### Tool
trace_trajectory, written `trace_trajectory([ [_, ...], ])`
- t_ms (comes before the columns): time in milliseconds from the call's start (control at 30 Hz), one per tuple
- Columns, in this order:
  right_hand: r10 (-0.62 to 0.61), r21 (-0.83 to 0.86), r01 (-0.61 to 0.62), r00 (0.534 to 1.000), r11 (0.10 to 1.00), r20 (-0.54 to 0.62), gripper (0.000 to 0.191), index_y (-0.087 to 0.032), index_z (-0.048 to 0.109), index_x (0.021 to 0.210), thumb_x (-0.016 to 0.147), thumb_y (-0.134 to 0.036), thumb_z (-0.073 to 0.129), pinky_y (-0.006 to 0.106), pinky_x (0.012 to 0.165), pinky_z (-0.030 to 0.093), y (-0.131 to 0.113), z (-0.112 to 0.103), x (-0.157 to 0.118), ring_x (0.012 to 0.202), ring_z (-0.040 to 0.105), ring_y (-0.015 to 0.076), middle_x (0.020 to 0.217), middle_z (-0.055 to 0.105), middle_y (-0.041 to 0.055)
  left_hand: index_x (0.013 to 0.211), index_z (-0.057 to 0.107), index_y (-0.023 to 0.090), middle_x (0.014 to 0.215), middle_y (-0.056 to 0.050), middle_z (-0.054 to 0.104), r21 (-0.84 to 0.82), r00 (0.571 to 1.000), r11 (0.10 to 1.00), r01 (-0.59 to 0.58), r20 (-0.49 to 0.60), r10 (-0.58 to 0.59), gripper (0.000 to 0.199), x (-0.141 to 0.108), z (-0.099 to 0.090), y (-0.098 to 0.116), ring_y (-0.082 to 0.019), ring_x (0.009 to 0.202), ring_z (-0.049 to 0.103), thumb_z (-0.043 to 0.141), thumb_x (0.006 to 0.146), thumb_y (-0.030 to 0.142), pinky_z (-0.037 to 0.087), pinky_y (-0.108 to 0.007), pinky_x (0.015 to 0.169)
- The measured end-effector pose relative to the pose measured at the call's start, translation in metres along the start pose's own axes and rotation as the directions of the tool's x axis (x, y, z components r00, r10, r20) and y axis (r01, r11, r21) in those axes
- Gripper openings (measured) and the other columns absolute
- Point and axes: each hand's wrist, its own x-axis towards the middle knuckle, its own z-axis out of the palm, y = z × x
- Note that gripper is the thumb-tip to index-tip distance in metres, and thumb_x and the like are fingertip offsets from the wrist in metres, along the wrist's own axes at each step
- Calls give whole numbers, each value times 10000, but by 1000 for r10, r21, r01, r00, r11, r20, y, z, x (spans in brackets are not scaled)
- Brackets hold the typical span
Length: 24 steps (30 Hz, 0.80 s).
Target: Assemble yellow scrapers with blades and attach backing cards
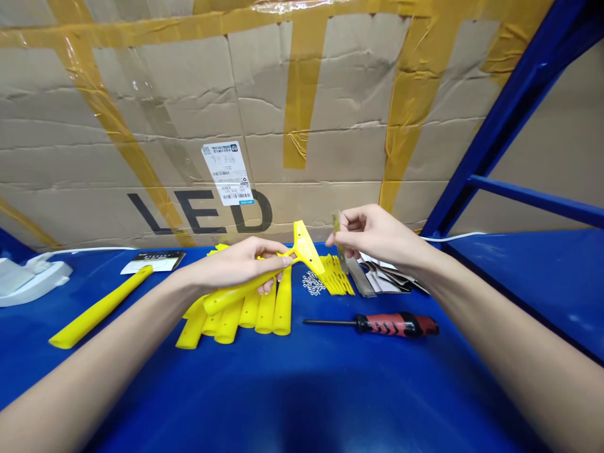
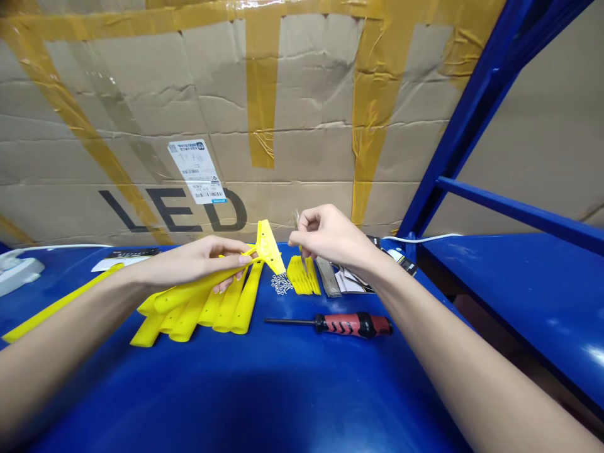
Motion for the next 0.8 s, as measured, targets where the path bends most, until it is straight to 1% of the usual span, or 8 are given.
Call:
trace_trajectory([
  [100,-22,143,2,990,990,140,186,-188,620,668,716,-253,788,249,593,484,0,-1,-1,597,609,115,620,661,-3,939,624,183,614,31,596,6,999,1000,-26,30,26,371,-1,2,1,-138,578,516,533,968,541,441,-283,653],
  [167,7,216,-49,982,975,190,240,-186,648,762,675,-282,850,256,610,493,1,-3,0,617,614,122,646,686,0,1075,637,178,611,41,582,21,999,999,-25,26,25,374,-1,1,1,-138,583,517,525,976,522,448,-280,662],
  [300,123,218,-141,988,966,92,398,-201,646,917,623,-255,908,221,520,426,7,-5,3,550,538,97,587,660,-36,1253,625,188,633,46,589,90,999,996,14,-31,-11,451,-3,0,1,-140,605,551,567,952,519,449,-259,639],
  [433,231,240,-256,965,937,126,264,-171,663,778,651,-225,888,217,546,485,9,0,5,538,556,80,619,667,-20,1261,641,179,650,22,622,161,996,984,72,-63,-63,487,-3,0,2,-155,620,580,569,939,537,447,-256,608],
  [533,217,306,-260,962,916,168,299,-170,644,745,621,-227,910,213,594,530,8,7,6,569,602,83,642,674,-23,1274,637,175,650,15,621,167,996,982,84,-56,-75,494,-2,1,3,-160,621,582,545,949,535,454,-256,604],
  [633,175,297,-225,967,928,184,363,-168,638,744,574,-264,943,212,589,534,6,14,5,560,601,83,630,659,-35,1216,667,177,620,22,600,162,997,984,69,-36,-64,467,-2,2,5,-157,606,574,561,939,538,458,-251,604],
  [733,162,270,-209,969,940,186,362,-164,622,739,606,-290,934,206,574,525,5,20,5,528,587,76,606,646,-40,1152,693,177,604,29,580,177,998,983,58,-6,-58,443,-3,2,5,-145,574,553,581,929,543,443,-240,571],
  [800,177,286,-232,962,930,206,338,-159,631,805,654,-272,911,201,585,532,5,22,4,535,600,79,615,661,-33,1117,707,176,603,28,574,198,999,980,35,14,-38,430,-4,2,4,-139,555,544,575,935,543,429,-234,537],
])
